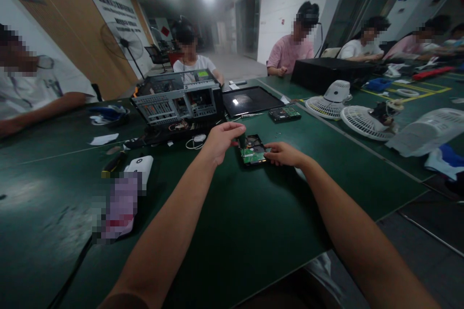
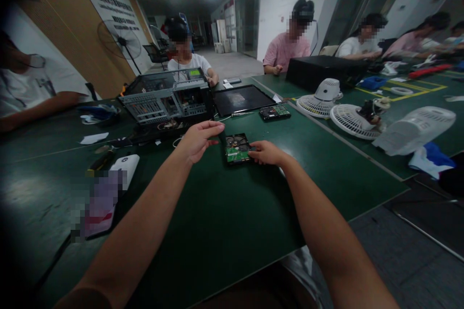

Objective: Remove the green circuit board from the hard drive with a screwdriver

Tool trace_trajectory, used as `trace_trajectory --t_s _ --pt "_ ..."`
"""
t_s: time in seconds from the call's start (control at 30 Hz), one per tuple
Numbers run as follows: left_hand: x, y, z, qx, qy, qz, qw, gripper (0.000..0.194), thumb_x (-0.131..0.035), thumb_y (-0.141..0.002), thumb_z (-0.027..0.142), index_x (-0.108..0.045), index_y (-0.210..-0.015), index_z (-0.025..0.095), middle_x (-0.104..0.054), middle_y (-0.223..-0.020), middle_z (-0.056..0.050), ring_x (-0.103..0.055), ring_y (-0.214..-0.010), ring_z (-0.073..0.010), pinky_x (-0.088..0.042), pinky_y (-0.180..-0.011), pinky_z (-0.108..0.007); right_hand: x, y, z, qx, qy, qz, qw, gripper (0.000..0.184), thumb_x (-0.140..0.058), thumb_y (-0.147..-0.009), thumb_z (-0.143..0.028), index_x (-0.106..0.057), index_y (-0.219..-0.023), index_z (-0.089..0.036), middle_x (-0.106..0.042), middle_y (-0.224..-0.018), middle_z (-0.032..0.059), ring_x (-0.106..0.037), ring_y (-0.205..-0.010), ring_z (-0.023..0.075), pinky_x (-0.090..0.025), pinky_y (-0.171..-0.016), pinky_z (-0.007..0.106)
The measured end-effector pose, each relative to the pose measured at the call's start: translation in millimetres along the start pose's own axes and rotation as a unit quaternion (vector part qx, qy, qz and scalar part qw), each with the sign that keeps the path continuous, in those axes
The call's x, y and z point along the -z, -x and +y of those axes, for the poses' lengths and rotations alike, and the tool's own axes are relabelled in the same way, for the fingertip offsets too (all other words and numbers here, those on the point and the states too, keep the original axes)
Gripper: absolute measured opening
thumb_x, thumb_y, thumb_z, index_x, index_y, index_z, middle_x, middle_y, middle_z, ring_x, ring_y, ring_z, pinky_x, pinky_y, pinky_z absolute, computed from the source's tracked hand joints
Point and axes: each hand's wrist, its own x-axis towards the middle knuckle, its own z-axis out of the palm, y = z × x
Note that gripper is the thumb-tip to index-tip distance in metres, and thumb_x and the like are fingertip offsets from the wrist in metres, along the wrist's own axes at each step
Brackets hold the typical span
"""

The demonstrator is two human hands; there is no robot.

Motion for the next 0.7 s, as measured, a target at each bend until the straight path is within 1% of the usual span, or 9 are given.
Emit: trace_trajectory --t_s 0.07,0.13,0.2,0.3,0.4,0.47,0.57,0.7 --pt "1.8 -0.4 1.2 0.015 -0.011 0.006 1.000 0.016 -0.077 -0.078 0.026 -0.076 -0.092 0.019 -0.072 -0.100 -0.008 -0.061 -0.074 -0.0134 -0.045 -0.058 -0.024 0.2 -0.1 -0.1 0.001 0.002 -0.001 1.000 0.054 -0.060 -0.096 -0.037 -0.051 -0.144 -0.015 -0.068 -0.077 0.0040 -0.059 -0.059 0.0124 -0.042 -0.049 0.021" --pt "2.4 0.4 2.4 0.039 0.016 -0.006 0.999 0.019 -0.076 -0.079 0.027 -0.077 -0.097 0.020 -0.072 -0.103 -0.009 -0.060 -0.069 -0.0124 -0.044 -0.055 -0.025 0.3 -0.1 -0.3 0.001 0.003 0.001 1.000 0.055 -0.060 -0.096 -0.037 -0.050 -0.145 -0.015 -0.067 -0.077 0.0039 -0.058 -0.058 0.0123 -0.043 -0.049 0.021" --pt "1.7 2.1 3.5 0.060 0.058 -0.029 0.996 0.023 -0.076 -0.079 0.026 -0.077 -0.102 0.021 -0.071 -0.105 -0.010 -0.065 -0.071 -0.0148 -0.050 -0.059 -0.028 0.4 0.4 -1.0 0.000 0.003 0.002 1.000 0.055 -0.060 -0.096 -0.036 -0.050 -0.145 -0.015 -0.067 -0.077 0.0039 -0.058 -0.058 0.0122 -0.043 -0.049 0.021" --pt "0.1 4.4 4.6 0.081 0.108 -0.058 0.989 0.027 -0.076 -0.079 0.023 -0.075 -0.106 0.021 -0.071 -0.105 -0.011 -0.071 -0.080 -0.0214 -0.058 -0.071 -0.036 0.5 1.3 -2.1 0.001 0.005 0.002 1.000 0.054 -0.060 -0.096 -0.036 -0.050 -0.144 -0.015 -0.068 -0.077 0.0038 -0.059 -0.058 0.0121 -0.043 -0.050 0.021" --pt "-0.5 5.1 5.3 0.101 0.146 -0.080 0.981 0.020 -0.073 -0.081 0.022 -0.073 -0.101 0.018 -0.071 -0.106 -0.013 -0.073 -0.086 -0.0253 -0.060 -0.082 -0.042 0.4 1.2 -1.7 0.005 0.009 0.002 1.000 0.053 -0.060 -0.096 -0.036 -0.052 -0.143 -0.014 -0.068 -0.077 0.0039 -0.059 -0.058 0.0121 -0.044 -0.051 0.022" --pt "-0.1 5.0 5.8 0.110 0.162 -0.082 0.977 0.013 -0.071 -0.082 0.022 -0.072 -0.094 0.016 -0.071 -0.106 -0.014 -0.073 -0.088 -0.0264 -0.060 -0.087 -0.044 0.4 0.5 -0.7 0.008 0.009 0.003 1.000 0.052 -0.060 -0.096 -0.037 -0.053 -0.142 -0.014 -0.068 -0.077 0.0040 -0.058 -0.058 0.0122 -0.043 -0.050 0.022" --pt "0.9 4.2 6.0 0.116 0.167 -0.079 0.976 0.009 -0.068 -0.083 0.021 -0.070 -0.090 0.015 -0.071 -0.107 -0.015 -0.073 -0.090 -0.0266 -0.059 -0.090 -0.045 0.4 -0.1 0.5 0.006 0.007 0.007 1.000 0.053 -0.061 -0.095 -0.037 -0.052 -0.142 -0.015 -0.069 -0.077 0.0042 -0.059 -0.058 0.0122 -0.043 -0.050 0.021" --pt "0.4 3.0 4.2 0.113 0.150 -0.074 0.979 0.011 -0.068 -0.083 0.024 -0.070 -0.089 0.015 -0.071 -0.106 -0.015 -0.073 -0.088 -0.0265 -0.060 -0.087 -0.045 0.1 -0.2 1.2 0.001 0.005 0.007 1.000 0.054 -0.061 -0.095 -0.038 -0.051 -0.143 -0.015 -0.069 -0.078 0.0042 -0.059 -0.058 0.0122 -0.043 -0.050 0.021"
